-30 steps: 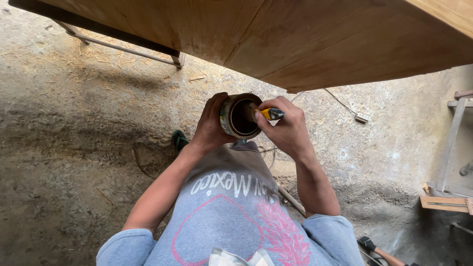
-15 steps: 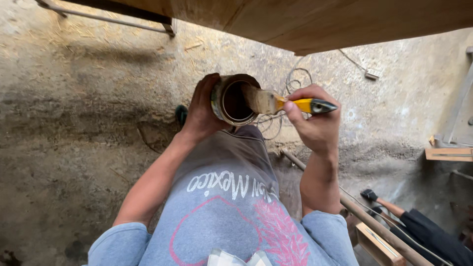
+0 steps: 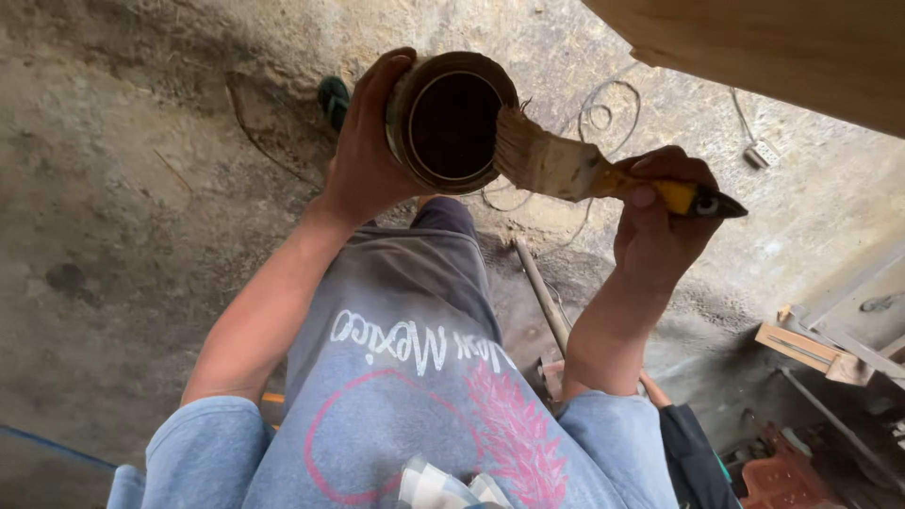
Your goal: The person applies wood stain to a wooden cabinet using a brush. They dip the brush into a can of stain and apply it to the underside and side panels of the cabinet, moving around the piece to reach different areas.
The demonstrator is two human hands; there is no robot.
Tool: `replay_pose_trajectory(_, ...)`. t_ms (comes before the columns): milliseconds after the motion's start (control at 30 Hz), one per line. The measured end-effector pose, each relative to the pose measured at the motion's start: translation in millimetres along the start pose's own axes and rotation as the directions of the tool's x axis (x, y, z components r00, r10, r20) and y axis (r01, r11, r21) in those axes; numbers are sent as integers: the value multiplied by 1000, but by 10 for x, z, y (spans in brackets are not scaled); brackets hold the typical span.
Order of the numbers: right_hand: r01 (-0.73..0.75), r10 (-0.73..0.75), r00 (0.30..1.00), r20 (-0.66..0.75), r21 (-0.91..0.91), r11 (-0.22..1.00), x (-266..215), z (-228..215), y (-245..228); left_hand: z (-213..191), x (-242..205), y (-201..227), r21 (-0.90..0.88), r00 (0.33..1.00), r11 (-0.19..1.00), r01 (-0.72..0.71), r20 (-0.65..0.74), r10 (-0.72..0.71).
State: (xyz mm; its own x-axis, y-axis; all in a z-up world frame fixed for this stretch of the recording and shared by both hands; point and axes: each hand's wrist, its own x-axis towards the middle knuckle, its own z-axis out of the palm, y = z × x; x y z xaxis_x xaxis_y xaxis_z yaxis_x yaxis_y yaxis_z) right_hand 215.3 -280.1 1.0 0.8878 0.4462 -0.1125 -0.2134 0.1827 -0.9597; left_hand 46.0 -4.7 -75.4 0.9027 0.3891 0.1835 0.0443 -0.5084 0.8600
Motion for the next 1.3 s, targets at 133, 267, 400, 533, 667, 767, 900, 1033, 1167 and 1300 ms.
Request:
replay_pose_trajectory(133, -49, 43, 998, 40, 166, 985, -9, -197, 330, 156, -29, 67, 50, 999, 998, 26, -32, -24)
replay_pose_trajectory(267, -148, 145, 989, 28, 231, 962, -143, -349, 621, 235, -94, 103, 55, 993, 992, 117, -29, -115)
replay_pose_trajectory(400, -151, 156, 988, 10, 305, 940, -282, -445, 953, 301, -144, -103, 24, 994, 995, 98, -50, -97)
replay_pose_trajectory(533, -91, 96, 995, 2, 344, 934, -286, -398, 1274, 354, -290, -448, -75, 986, 985, 157, -45, -160)
replay_pose_trajectory(667, 152, -112, 979, -172, 239, 959, -132, -229, 1397, 369, -404, -790, 4, 998, 1000, 9, -64, -9)
replay_pose_trajectory(767, 487, -494, 864, -93, -93, 869, 68, -75, 1242, 350, -579, -915, -30, 999, 1000, -4, -49, 2)
replay_pose_trajectory(900, 589, -762, 607, 226, -772, 240, 533, 36, 1215, 346, -797, -1127, -11, 998, 998, -56, -42, 55)
replay_pose_trajectory(1033, 546, -727, 531, 436, -832, -100, 997, 68, 1856, 335, -1037, -1375, 24, 994, 996, -86, -62, 87)
replay_pose_trajectory(1167, 514, -436, 775, 457, -858, 13, 994, 60, 2284, 232, -1263, -1600, -52, 995, 996, 75, -55, -77)
replay_pose_trajectory(1300, 514, -651, 578, 492, -839, -178, 1015, -60, 1884, 122, -1365, -1845, -149, 985, 976, 158, -39, -166)
